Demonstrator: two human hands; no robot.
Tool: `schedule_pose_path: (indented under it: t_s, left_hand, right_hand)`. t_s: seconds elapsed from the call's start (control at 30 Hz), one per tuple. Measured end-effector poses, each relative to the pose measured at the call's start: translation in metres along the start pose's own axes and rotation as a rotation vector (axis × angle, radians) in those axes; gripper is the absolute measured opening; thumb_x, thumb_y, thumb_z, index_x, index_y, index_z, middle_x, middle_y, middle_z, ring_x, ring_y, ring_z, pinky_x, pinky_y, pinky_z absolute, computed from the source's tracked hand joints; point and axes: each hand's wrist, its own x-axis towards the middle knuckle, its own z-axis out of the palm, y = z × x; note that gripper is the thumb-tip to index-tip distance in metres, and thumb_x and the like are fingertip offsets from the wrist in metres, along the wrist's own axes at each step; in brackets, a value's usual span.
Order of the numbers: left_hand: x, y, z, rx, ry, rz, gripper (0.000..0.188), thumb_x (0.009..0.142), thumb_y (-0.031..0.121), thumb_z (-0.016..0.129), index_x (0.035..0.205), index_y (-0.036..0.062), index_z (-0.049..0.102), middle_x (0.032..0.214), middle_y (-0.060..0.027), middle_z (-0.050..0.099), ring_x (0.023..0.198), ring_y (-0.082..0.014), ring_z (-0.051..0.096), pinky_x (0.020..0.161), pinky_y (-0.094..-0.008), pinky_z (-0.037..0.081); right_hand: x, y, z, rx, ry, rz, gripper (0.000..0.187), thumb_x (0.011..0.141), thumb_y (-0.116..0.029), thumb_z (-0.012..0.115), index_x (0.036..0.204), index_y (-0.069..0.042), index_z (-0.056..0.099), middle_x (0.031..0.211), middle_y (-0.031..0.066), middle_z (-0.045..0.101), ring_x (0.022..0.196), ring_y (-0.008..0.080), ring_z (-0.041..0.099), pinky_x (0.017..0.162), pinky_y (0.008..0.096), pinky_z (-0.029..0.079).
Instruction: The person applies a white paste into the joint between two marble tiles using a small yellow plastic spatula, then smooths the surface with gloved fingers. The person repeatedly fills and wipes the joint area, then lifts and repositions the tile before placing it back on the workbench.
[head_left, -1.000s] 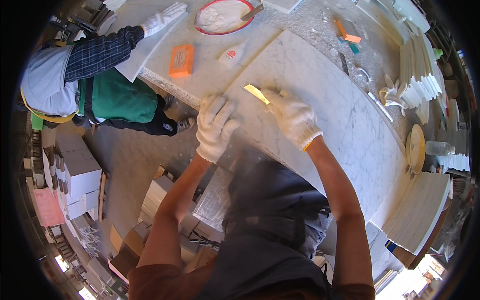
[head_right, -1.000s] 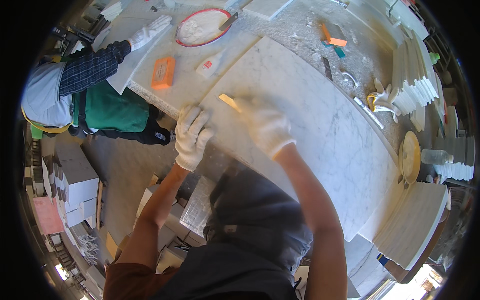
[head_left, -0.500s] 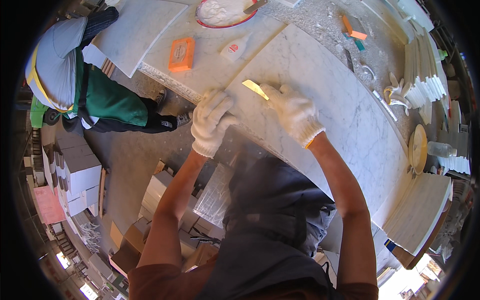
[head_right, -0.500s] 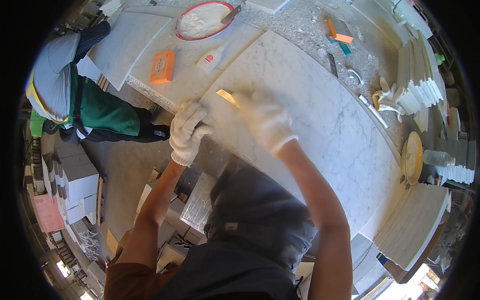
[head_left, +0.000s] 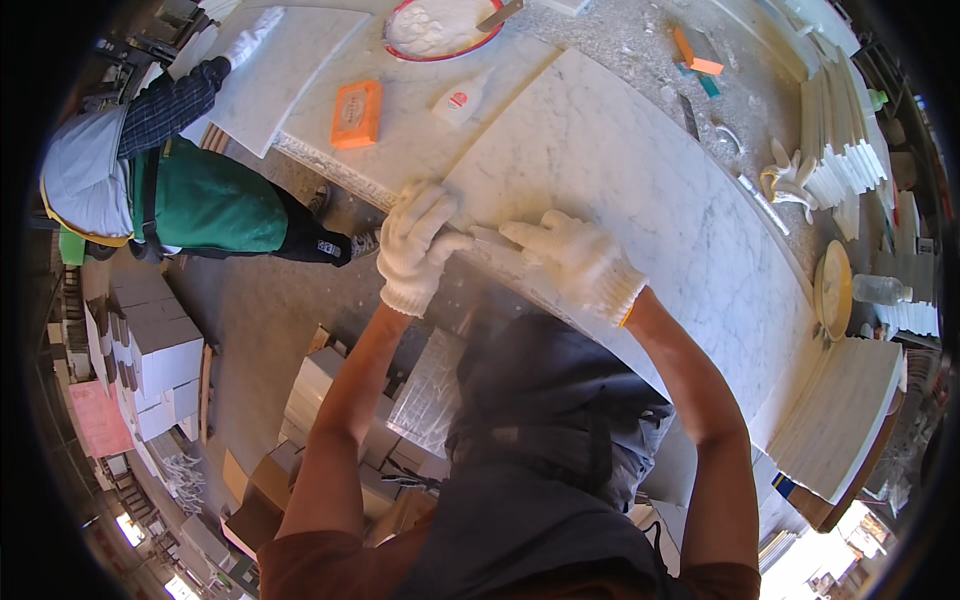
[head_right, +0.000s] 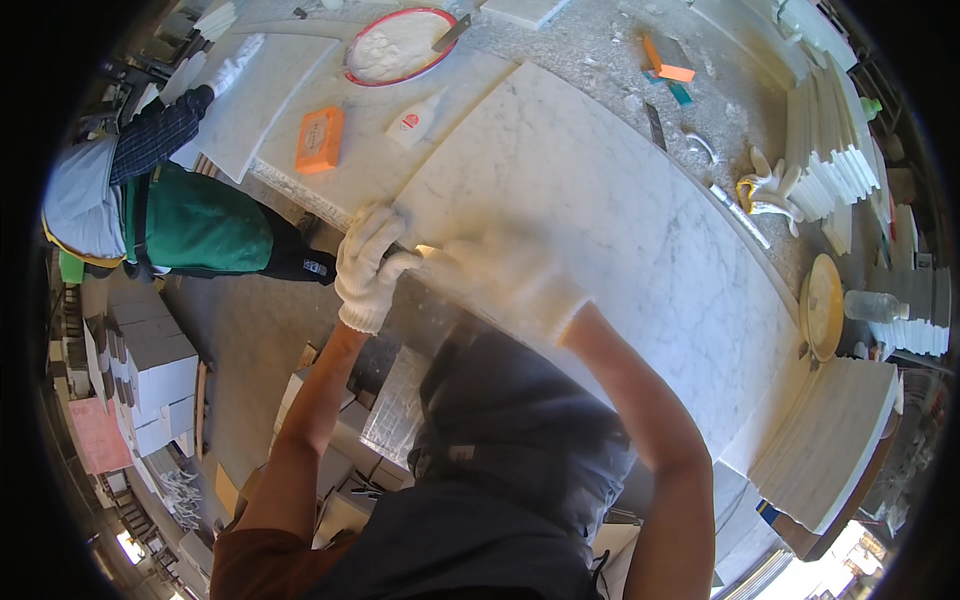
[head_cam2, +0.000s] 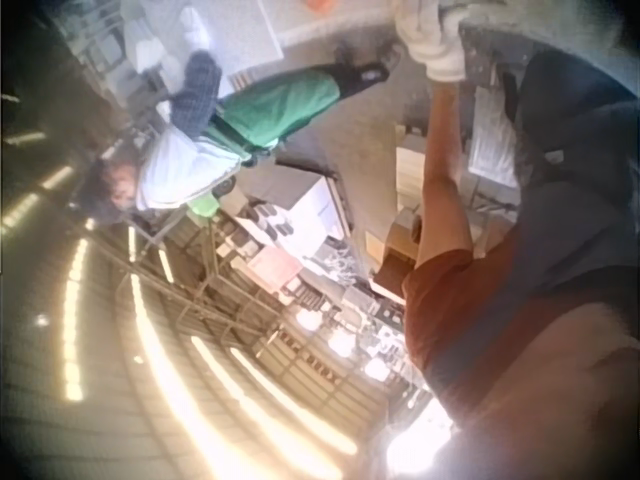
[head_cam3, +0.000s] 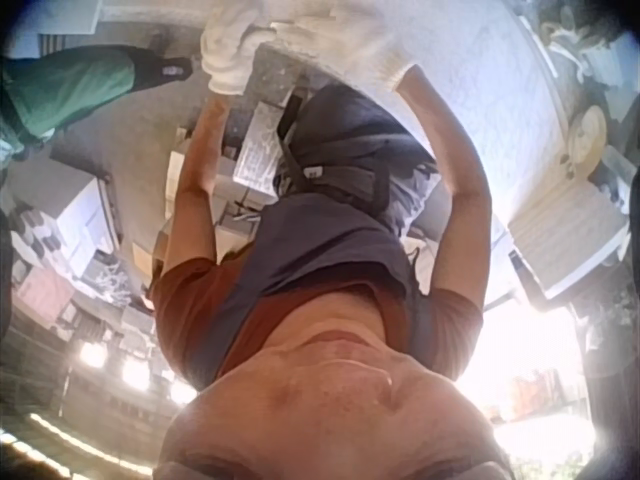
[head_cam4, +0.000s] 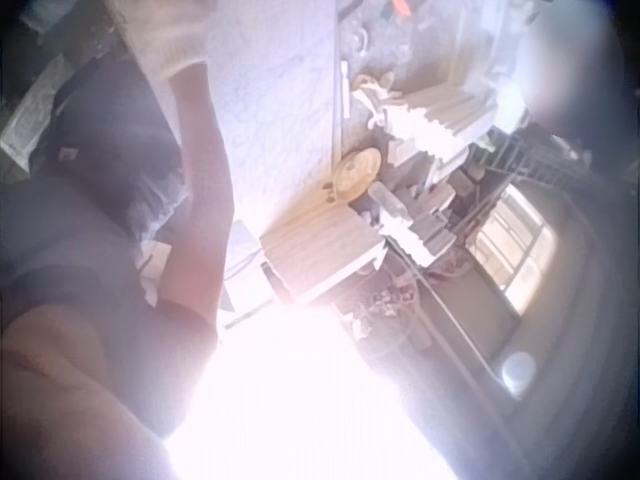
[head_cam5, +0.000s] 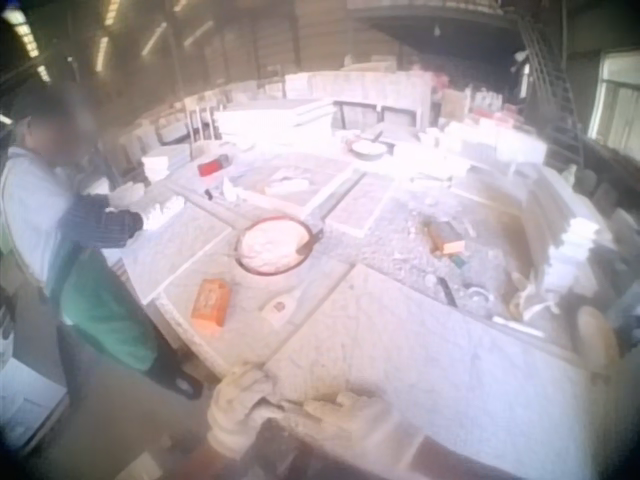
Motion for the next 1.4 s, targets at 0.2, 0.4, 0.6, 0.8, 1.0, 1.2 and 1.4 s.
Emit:
schedule_pose_path:
  t_s: [0.2,0.4,0.6,0.8,1.0,1.2,1.4]
  left_hand:
    - [0.002,0.002,-0.006,0.014,-0.043,-0.01,0.059,0.072,0.031,0.091,0.121,0.0035,0.074,0.125,-0.0137,0.074,0.118,-0.0401,0.07,0.102,-0.0483,0.057]
    - [0.006,0.003,-0.006,-0.025,-0.058,-0.034,0.058,0.071,0.031,0.091,0.12,0.0039,0.074,0.124,-0.0137,0.074,0.116,-0.0397,0.07,0.101,-0.0475,0.056]
    - [0.007,0.002,-0.005,0.043,-0.043,-0.005,0.059,0.065,0.031,0.09,0.113,0.003,0.073,0.113,-0.0135,0.074,0.106,-0.042,0.071,0.092,-0.0491,0.058]
    - [0.005,0.001,-0.006,0.021,-0.07,-0.017,0.058,0.069,0.03,0.09,0.115,-0.0002,0.072,0.115,-0.0167,0.074,0.107,-0.0414,0.07,0.095,-0.0452,0.057]
    - [0.007,0.004,-0.006,0.048,-0.05,-0.006,0.059,0.068,0.029,0.091,0.115,0.0001,0.072,0.117,-0.0168,0.074,0.109,-0.0412,0.07,0.096,-0.0463,0.057]
    - [0.007,0.007,-0.007,0.041,-0.044,-0.01,0.06,0.061,0.025,0.092,0.113,0.0008,0.072,0.114,-0.0152,0.074,0.109,-0.0435,0.07,0.094,-0.0498,0.058]
    - [0.007,0.003,-0.003,0.018,-0.023,0.013,0.062,0.061,0.024,0.092,0.114,0.0004,0.071,0.116,-0.0159,0.073,0.111,-0.0438,0.069,0.095,-0.0502,0.057]
  right_hand:
    - [0.023,0.03,0.001,0.01,-0.06,0.29,0.039,0.104,-0.01,0.062,0.141,-0.02,0.072,0.109,0.0118,0.072,0.099,0.0288,0.074,0.083,0.0374,0.058]
    - [0.016,0.032,0.007,-0.072,-0.209,0.191,0.038,0.104,-0.014,0.061,0.139,-0.023,0.072,0.114,0.0148,0.07,0.105,0.033,0.071,0.093,0.0403,0.056]
    - [0.022,0.04,0.009,-0.071,-0.163,0.22,0.035,0.105,-0.009,0.062,0.138,-0.016,0.073,0.116,0.0125,0.071,0.105,0.0256,0.074,0.088,0.0384,0.059]
    - [0.023,0.035,0.005,0.045,-0.086,0.151,0.036,0.103,-0.018,0.061,0.137,-0.024,0.071,0.126,0.0153,0.07,0.114,0.0363,0.07,0.097,0.0437,0.056]
    - [0.023,0.027,0.005,-0.249,-0.213,0.193,0.035,0.105,-0.014,0.063,0.139,-0.017,0.072,0.114,0.0141,0.072,0.101,0.0297,0.072,0.087,0.0398,0.058]
    - [0.03,0.027,0.005,0.009,-0.074,0.394,0.034,0.106,-0.022,0.061,0.138,-0.019,0.072,0.113,0.0152,0.071,0.103,0.0335,0.073,0.088,0.0411,0.057]
    - [0.025,0.019,0.01,-0.273,-0.186,0.285,0.037,0.107,-0.025,0.059,0.143,-0.022,0.068,0.117,0.0182,0.069,0.104,0.0388,0.072,0.089,0.0447,0.057]
